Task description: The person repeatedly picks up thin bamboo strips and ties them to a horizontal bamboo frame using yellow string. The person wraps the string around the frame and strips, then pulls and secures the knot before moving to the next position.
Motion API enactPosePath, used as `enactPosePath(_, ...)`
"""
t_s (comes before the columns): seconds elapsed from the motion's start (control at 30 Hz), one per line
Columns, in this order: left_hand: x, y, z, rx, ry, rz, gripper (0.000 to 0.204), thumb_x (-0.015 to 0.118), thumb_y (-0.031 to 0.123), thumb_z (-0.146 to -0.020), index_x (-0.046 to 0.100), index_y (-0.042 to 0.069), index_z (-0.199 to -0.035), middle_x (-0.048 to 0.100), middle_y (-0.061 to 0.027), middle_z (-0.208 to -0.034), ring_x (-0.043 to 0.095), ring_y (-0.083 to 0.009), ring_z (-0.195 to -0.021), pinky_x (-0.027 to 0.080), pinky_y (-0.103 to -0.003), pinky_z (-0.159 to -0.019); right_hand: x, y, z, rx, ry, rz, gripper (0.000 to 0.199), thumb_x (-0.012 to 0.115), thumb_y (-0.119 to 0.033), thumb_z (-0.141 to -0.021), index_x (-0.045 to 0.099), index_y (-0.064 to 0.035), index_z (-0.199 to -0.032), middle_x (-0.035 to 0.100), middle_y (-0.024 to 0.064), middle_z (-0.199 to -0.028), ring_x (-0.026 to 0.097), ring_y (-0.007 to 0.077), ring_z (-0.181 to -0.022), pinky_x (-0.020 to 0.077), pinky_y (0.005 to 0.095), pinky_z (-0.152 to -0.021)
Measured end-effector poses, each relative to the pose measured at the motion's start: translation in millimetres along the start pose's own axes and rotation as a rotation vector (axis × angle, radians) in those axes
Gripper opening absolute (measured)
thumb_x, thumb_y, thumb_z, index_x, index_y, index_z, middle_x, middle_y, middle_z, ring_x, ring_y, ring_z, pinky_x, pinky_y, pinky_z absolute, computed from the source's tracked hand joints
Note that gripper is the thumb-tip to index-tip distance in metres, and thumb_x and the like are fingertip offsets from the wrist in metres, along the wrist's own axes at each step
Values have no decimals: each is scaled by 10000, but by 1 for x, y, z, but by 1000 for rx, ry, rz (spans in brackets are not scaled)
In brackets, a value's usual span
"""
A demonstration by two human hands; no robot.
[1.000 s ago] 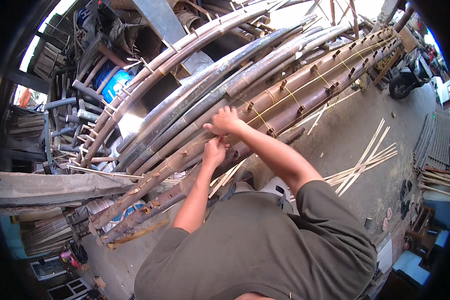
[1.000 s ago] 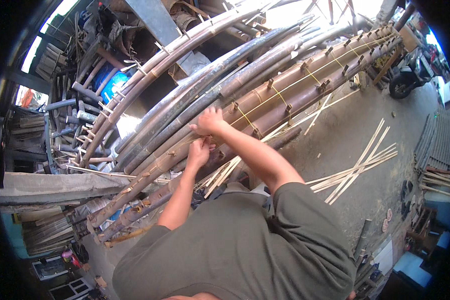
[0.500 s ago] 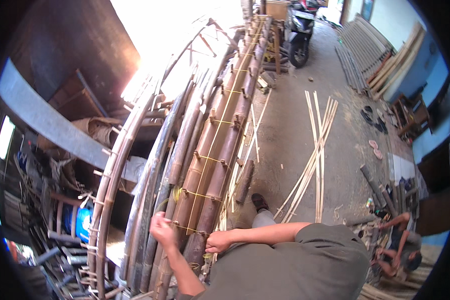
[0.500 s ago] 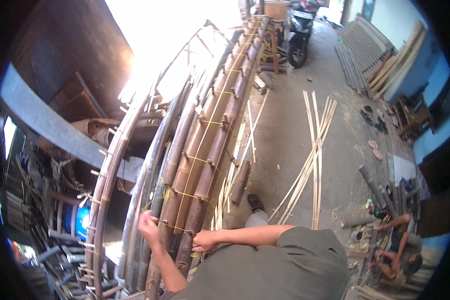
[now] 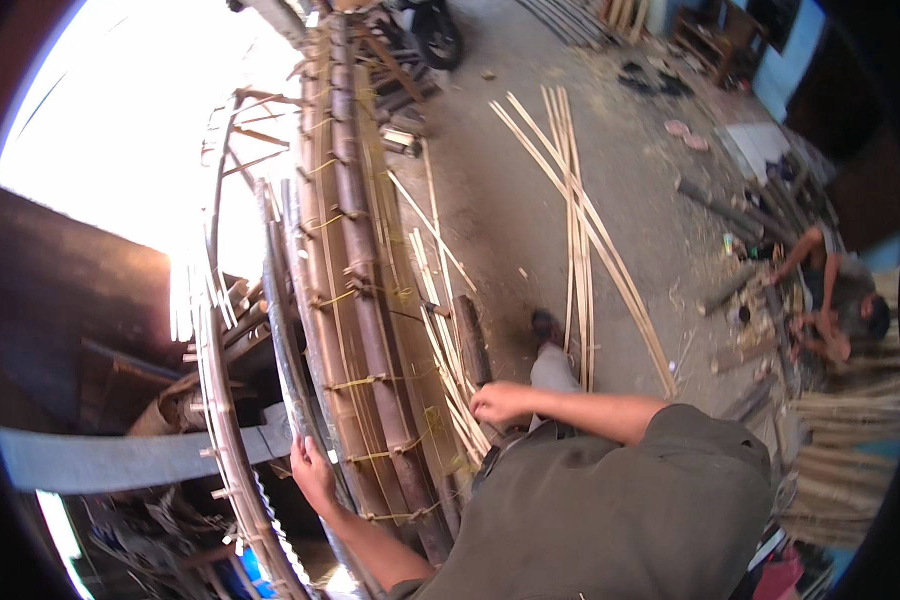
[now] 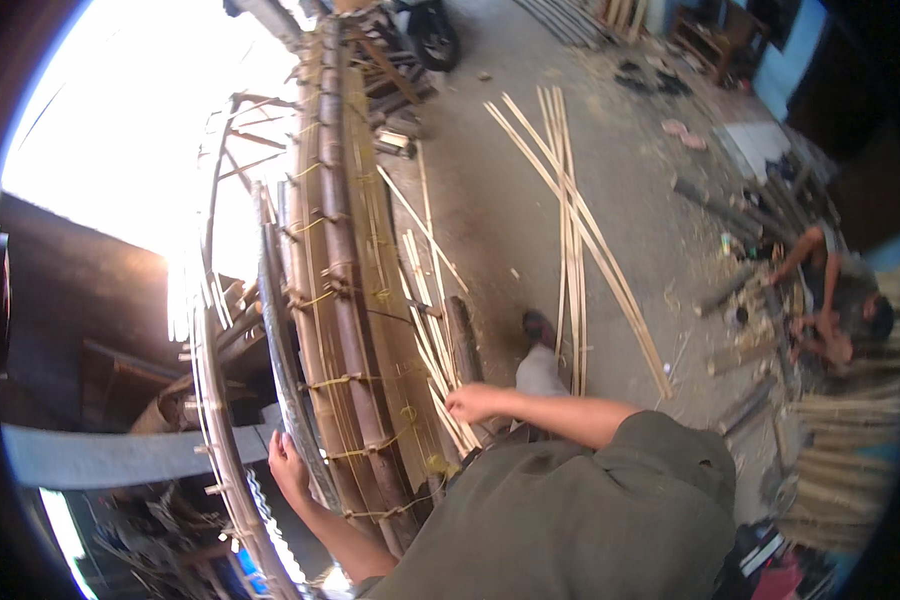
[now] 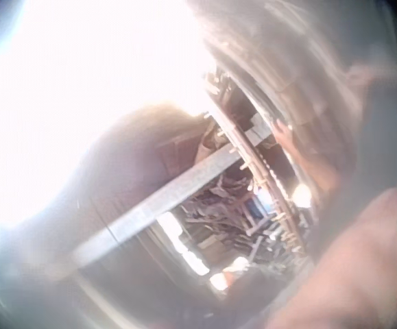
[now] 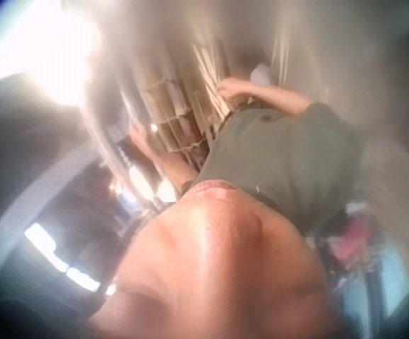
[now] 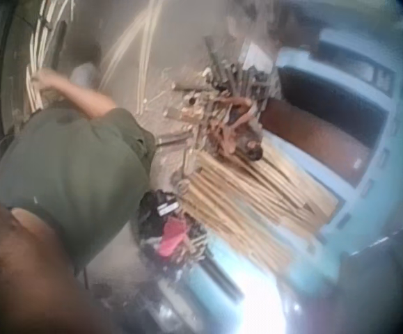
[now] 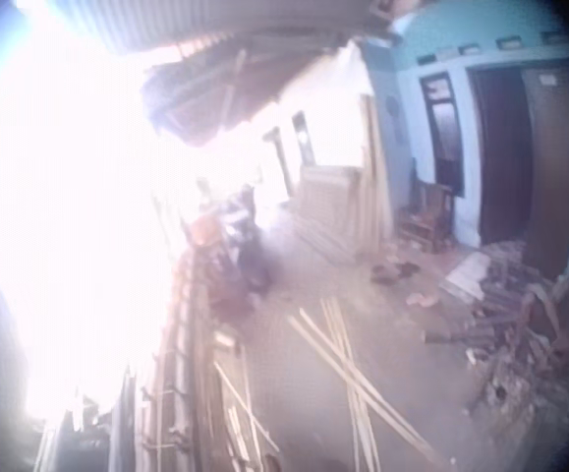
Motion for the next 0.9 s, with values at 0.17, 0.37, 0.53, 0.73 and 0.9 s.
enactPosePath(0.17,167,224,-5,265,-340,324,332,547,185,-1002,582,-9,-1270,665,-89,-993,599,-140,-880,485,-283,-823,-137,152,10,221,278,-126,268,578,-292,-855,697,-77,-961,714,129,-931,683,306,-887,526,407,-764)
enactPosePath(0.37,493,318,40,395,-1080,-56,404,615,255,-951,584,-19,-1247,655,-237,-1105,651,-330,-965,506,-386,-868,-262,441,-16,628,621,-331,296,585,-345,-857,715,-104,-972,713,133,-951,683,309,-911,522,404,-811)
enactPosePath(0.53,751,310,91,420,-1367,-227,641,579,460,-937,408,107,-1444,345,-336,-1436,478,-406,-1258,434,-457,-1000,-327,709,-47,1067,786,-322,265,573,-311,-849,726,-115,-941,707,153,-954,669,344,-940,523,448,-835)
enactPosePath(0.73,892,366,71,420,-1308,-764,645,508,590,-923,411,241,-1456,246,-335,-1480,372,-469,-1321,350,-565,-1058,-366,924,-102,1405,791,-396,433,627,-313,-863,576,-102,-1239,655,186,-1145,629,347,-1071,497,464,-912)
enactPosePath(0.9,938,429,31,447,-1179,-640,399,616,368,-906,629,163,-1248,360,-252,-1439,393,-497,-1252,433,-548,-965,-358,989,-150,1481,697,-208,624,660,-358,-862,400,-73,-1352,612,207,-1184,602,386,-1096,487,499,-909)
Point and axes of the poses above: each hand's wrist, its own z-axis away from the middle knuckle, its own x-axis out of the palm, y = z × x, the point moved 6 cm from there along -z, towards the middle knuckle
